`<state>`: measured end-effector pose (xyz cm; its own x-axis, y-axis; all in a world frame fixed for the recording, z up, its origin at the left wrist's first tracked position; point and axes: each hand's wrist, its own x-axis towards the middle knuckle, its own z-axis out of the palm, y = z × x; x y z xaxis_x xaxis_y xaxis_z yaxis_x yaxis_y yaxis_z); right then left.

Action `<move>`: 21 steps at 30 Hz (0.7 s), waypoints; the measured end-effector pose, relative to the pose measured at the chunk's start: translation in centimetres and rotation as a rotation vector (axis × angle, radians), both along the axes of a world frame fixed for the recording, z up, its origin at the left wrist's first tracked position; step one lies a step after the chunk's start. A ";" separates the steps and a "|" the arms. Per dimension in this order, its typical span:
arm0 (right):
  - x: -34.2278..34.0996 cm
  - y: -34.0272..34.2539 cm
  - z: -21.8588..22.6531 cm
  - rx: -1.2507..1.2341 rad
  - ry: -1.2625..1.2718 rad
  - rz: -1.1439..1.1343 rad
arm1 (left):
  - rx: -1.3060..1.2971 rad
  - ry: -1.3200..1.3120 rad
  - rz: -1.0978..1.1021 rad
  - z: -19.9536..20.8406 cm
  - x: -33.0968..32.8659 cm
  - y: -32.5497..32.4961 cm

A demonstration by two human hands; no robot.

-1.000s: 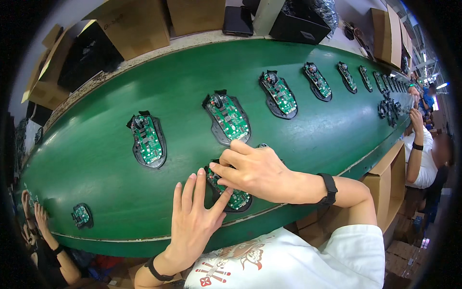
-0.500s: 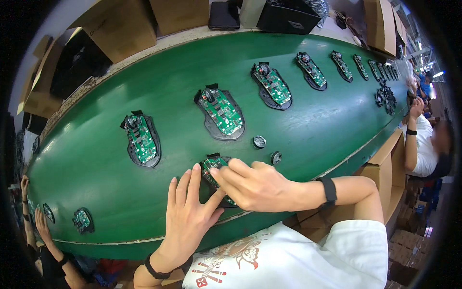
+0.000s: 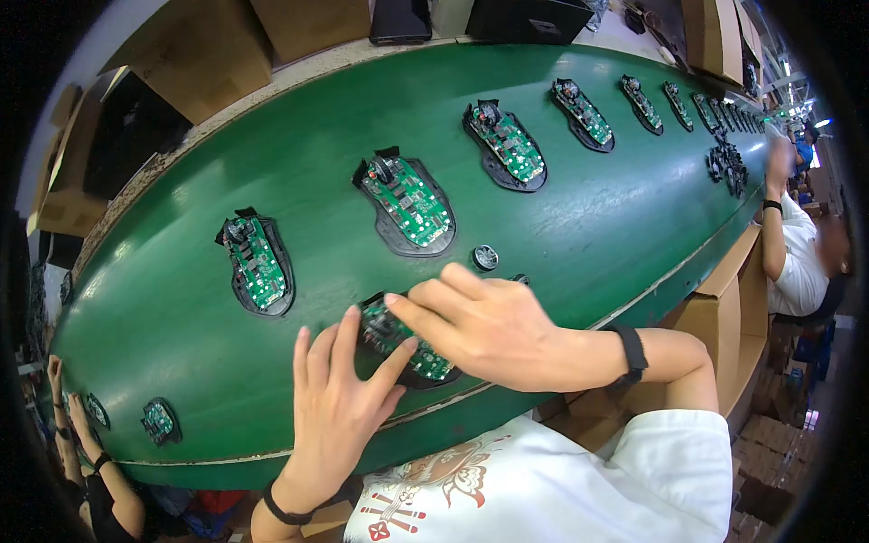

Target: The person assembles small electronic devices on a green workbench by inserting circular components into circuit boards. They handle the devices one at a time, placing the finished units in a line. Later, the person moves a cardboard box filled with components and adjusts a plastic stool.

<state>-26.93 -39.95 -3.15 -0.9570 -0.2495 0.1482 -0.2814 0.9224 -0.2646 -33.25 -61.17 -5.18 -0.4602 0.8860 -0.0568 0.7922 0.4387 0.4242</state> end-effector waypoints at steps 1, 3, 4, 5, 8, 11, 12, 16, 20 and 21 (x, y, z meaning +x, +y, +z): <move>0.4 0.5 0.3 -0.029 -0.018 -0.032 | -0.038 0.041 0.012 0.0 0.3 -0.4; 1.0 1.0 0.7 -0.112 -0.077 -0.097 | -0.125 0.094 0.033 0.2 0.6 -1.3; 1.5 1.1 0.5 -0.153 -0.103 -0.099 | -0.141 0.107 0.026 0.1 0.9 -1.5; 2.0 1.0 0.1 -0.194 -0.129 -0.101 | -0.158 0.120 0.020 0.1 1.1 -1.7; 3.1 0.5 -1.1 -0.291 -0.179 -0.104 | -0.175 0.141 0.003 -0.2 1.3 -1.8; 3.1 -0.3 -1.6 -0.335 -0.180 -0.096 | -0.159 0.135 0.005 -0.5 1.2 -2.1; 3.1 -0.5 -1.8 -0.342 -0.175 -0.091 | -0.150 0.130 0.010 -0.6 1.3 -2.1; 3.0 -1.1 -2.4 -0.288 -0.103 -0.068 | -0.137 0.121 0.008 -0.6 1.0 -2.0; 2.9 -1.2 -2.4 -0.303 -0.127 -0.048 | -0.120 0.116 0.008 -0.8 1.0 -2.0; 2.8 -1.2 -2.4 -0.331 -0.141 -0.052 | -0.114 0.119 0.009 -0.9 1.0 -2.1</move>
